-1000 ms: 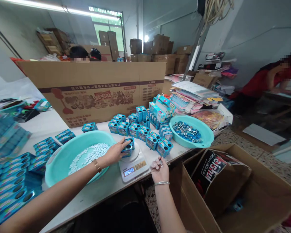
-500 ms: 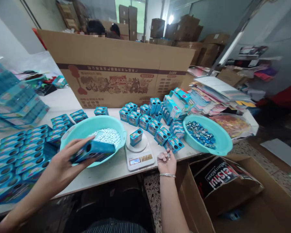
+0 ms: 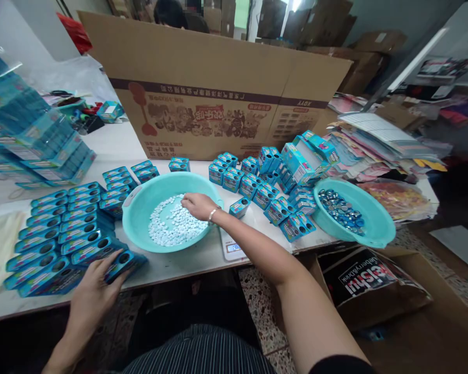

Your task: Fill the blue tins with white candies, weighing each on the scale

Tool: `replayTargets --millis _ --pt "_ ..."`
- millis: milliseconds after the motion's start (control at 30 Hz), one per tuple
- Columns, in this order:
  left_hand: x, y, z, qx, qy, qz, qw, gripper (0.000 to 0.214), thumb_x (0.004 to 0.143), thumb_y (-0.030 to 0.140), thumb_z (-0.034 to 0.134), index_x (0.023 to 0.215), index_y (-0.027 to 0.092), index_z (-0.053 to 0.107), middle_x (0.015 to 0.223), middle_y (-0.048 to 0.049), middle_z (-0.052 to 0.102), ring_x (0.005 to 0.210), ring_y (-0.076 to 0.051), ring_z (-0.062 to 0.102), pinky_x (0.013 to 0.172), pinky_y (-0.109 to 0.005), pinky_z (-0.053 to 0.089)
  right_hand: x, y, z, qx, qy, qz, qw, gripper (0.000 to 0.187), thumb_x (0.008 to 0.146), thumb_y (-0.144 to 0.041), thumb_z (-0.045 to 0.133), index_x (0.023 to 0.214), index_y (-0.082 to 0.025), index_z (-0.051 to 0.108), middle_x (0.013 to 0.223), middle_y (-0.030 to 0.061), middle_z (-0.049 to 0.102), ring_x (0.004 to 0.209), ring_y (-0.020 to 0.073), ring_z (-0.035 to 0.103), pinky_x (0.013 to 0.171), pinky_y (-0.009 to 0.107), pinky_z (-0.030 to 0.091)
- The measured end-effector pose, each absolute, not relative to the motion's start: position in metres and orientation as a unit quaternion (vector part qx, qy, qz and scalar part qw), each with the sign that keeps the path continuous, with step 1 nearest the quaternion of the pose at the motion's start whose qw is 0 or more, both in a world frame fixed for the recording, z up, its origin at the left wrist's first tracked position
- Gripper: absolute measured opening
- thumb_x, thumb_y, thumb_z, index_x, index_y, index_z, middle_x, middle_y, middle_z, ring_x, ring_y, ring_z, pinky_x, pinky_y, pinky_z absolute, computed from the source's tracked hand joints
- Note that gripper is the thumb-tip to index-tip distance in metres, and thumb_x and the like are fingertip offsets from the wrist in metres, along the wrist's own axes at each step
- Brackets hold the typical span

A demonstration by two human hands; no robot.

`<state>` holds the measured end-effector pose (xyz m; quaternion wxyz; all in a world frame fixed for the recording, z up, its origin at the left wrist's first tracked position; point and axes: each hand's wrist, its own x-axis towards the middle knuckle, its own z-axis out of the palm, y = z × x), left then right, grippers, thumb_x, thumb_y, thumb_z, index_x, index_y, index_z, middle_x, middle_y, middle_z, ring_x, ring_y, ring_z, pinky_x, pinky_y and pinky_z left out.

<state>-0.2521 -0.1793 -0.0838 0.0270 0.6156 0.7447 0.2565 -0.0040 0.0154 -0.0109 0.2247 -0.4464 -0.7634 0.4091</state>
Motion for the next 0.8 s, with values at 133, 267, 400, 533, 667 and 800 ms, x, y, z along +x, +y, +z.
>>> replayTargets --millis 133,267,400,533,667,800 --pt "-0.248 -0.169 -0.099 0.624 0.723 0.294 0.039 0.043 0.085 0.038 0.049 0.126 0.025 0.053 0.102 -0.0064 0.057 0.091 -0.024 0.062 0.075 -0.032 0.051 -0.038 0.044 -0.042 -0.511 -0.820 0.254 -0.033 0.028 0.080 -0.036 0.058 0.099 -0.016 0.060 0.109 0.0161 0.064 0.095 0.0284 0.059 0.077 0.037 0.043" --pt "-0.244 -0.170 -0.104 0.616 0.718 0.322 0.041 0.044 0.086 0.035 0.049 0.128 0.022 0.051 0.102 -0.0076 0.054 0.092 -0.024 0.060 0.074 -0.033 0.050 -0.058 0.027 -0.069 -0.485 -0.818 0.286 -0.117 0.060 0.072 -0.058 0.061 0.116 -0.017 0.054 0.127 0.0213 0.054 0.106 0.0367 0.058 0.083 0.046 0.045" --pt "-0.237 -0.171 -0.105 0.602 0.723 0.336 0.032 0.045 0.087 0.030 0.047 0.131 0.023 0.048 0.103 -0.0082 0.052 0.094 -0.024 0.059 0.075 -0.034 0.051 -0.083 -0.004 -0.083 -0.428 -0.830 0.326 -0.144 0.062 0.074 -0.062 0.055 0.120 -0.020 0.051 0.125 0.0181 0.056 0.106 0.0356 0.059 0.085 0.048 0.046" --pt "-0.232 -0.170 -0.107 0.593 0.730 0.340 0.025 0.046 0.087 0.027 0.047 0.133 0.024 0.047 0.104 -0.0088 0.052 0.096 -0.025 0.058 0.077 -0.035 0.051 -0.096 -0.006 -0.082 -0.434 -0.807 0.392 -0.082 0.031 0.076 -0.040 0.061 0.098 -0.018 0.060 0.106 0.0126 0.066 0.095 0.0282 0.062 0.077 0.038 0.049" --pt "-0.230 -0.168 -0.109 0.588 0.733 0.342 0.022 0.047 0.086 0.026 0.048 0.134 0.024 0.045 0.105 -0.0095 0.052 0.097 -0.025 0.059 0.077 -0.036 0.051 -0.083 0.014 -0.068 -0.461 -0.628 0.626 0.037 0.013 0.078 -0.032 0.059 0.082 -0.020 0.058 0.077 0.0022 0.064 0.057 0.0123 0.056 0.047 0.022 0.042" --pt "-0.224 -0.166 -0.106 0.581 0.734 0.350 0.010 0.047 0.086 0.025 0.047 0.133 0.024 0.044 0.105 -0.0095 0.053 0.098 -0.026 0.059 0.078 -0.037 0.051 -0.065 0.022 -0.053 -0.393 -0.311 0.842 0.200 0.018 0.088 -0.034 0.047 0.095 -0.019 0.055 0.076 0.0015 0.064 0.055 0.0099 0.058 0.044 0.019 0.044"
